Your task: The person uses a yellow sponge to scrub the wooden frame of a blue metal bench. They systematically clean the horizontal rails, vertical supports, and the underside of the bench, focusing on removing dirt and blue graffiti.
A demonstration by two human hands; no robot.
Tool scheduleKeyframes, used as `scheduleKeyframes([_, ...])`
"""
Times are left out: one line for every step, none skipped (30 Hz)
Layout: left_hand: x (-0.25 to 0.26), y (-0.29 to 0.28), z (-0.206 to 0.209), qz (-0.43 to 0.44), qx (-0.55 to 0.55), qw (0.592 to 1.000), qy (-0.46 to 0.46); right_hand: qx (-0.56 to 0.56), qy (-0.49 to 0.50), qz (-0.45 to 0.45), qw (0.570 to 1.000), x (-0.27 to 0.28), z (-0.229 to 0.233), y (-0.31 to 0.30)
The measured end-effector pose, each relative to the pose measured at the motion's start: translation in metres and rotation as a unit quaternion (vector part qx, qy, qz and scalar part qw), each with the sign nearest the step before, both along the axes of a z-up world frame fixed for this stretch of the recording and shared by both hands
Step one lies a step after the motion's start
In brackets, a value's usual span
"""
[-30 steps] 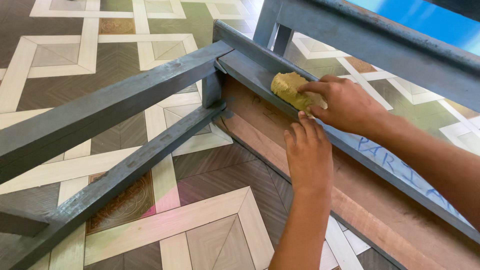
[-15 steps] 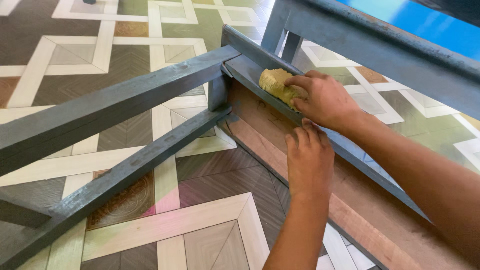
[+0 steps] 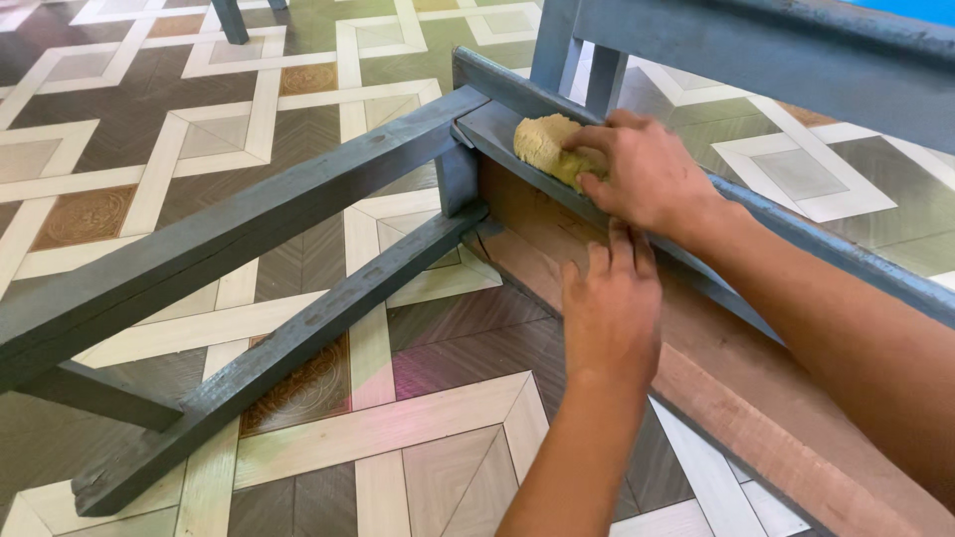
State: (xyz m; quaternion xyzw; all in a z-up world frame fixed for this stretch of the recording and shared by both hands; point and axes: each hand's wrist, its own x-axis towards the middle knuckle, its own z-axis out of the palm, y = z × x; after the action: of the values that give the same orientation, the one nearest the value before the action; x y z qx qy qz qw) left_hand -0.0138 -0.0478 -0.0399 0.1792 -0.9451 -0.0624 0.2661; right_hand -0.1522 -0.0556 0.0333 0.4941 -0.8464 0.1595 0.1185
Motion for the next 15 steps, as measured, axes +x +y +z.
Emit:
scheduleKeyframes([0.002,-0.001,0.001,0.001,-0.010,1.000,0.003,0.022,-0.019,-0.017,0.999,0.002,0.004,0.004])
scheduleKeyframes([0.003,-0.003,0.002,0.002,-0.022,1.000,0.007,0.038,-0.016,-0.017,0.999,0.003,0.009,0.008])
scheduleKeyframes([0.004,-0.004,0.004,-0.003,-0.023,1.000,-0.008,0.054,-0.014,-0.018,0.998,0.004,0.014,0.014])
scheduleKeyframes([0.004,-0.004,0.006,-0.006,-0.023,0.999,-0.024,0.072,-0.014,-0.018,0.997,0.005,0.017,0.019])
scheduleKeyframes([0.005,-0.004,0.007,-0.009,-0.022,0.999,-0.041,0.081,-0.011,-0.018,0.997,0.006,0.018,0.022])
scheduleKeyframes([0.006,-0.004,0.008,-0.010,-0.017,0.999,-0.036,0.088,-0.006,-0.019,0.996,0.006,0.020,0.024])
scheduleKeyframes([0.007,-0.002,0.010,-0.011,-0.012,0.999,-0.031,0.096,0.000,-0.020,0.995,0.006,0.021,0.025])
scheduleKeyframes([0.007,-0.002,0.011,-0.013,-0.008,1.000,-0.027,0.095,-0.003,-0.021,0.995,0.005,0.021,0.025])
scheduleKeyframes([0.006,-0.001,0.013,-0.015,-0.003,0.999,-0.030,0.095,-0.006,-0.022,0.995,0.005,0.021,0.024])
scheduleKeyframes([0.007,0.000,0.014,-0.017,0.003,0.999,-0.035,0.095,-0.011,-0.023,0.995,0.004,0.019,0.022])
scheduleKeyframes([0.008,0.000,0.016,-0.019,0.009,0.999,-0.039,0.091,-0.013,-0.022,0.996,0.003,0.017,0.019])
scheduleKeyframes([0.009,-0.001,0.017,-0.022,0.009,0.999,-0.028,0.086,-0.016,-0.022,0.996,0.001,0.014,0.013])
scheduleKeyframes([0.010,-0.002,0.019,-0.026,0.010,0.999,-0.016,0.081,-0.018,-0.022,0.996,-0.001,0.010,0.008])
scheduleKeyframes([0.008,-0.002,0.021,-0.030,0.011,0.999,-0.003,0.054,-0.001,0.002,0.999,-0.004,0.005,0.002])
scheduleKeyframes([0.006,-0.002,0.024,-0.029,0.022,0.999,-0.016,0.028,0.016,0.025,0.999,-0.006,-0.001,-0.005])
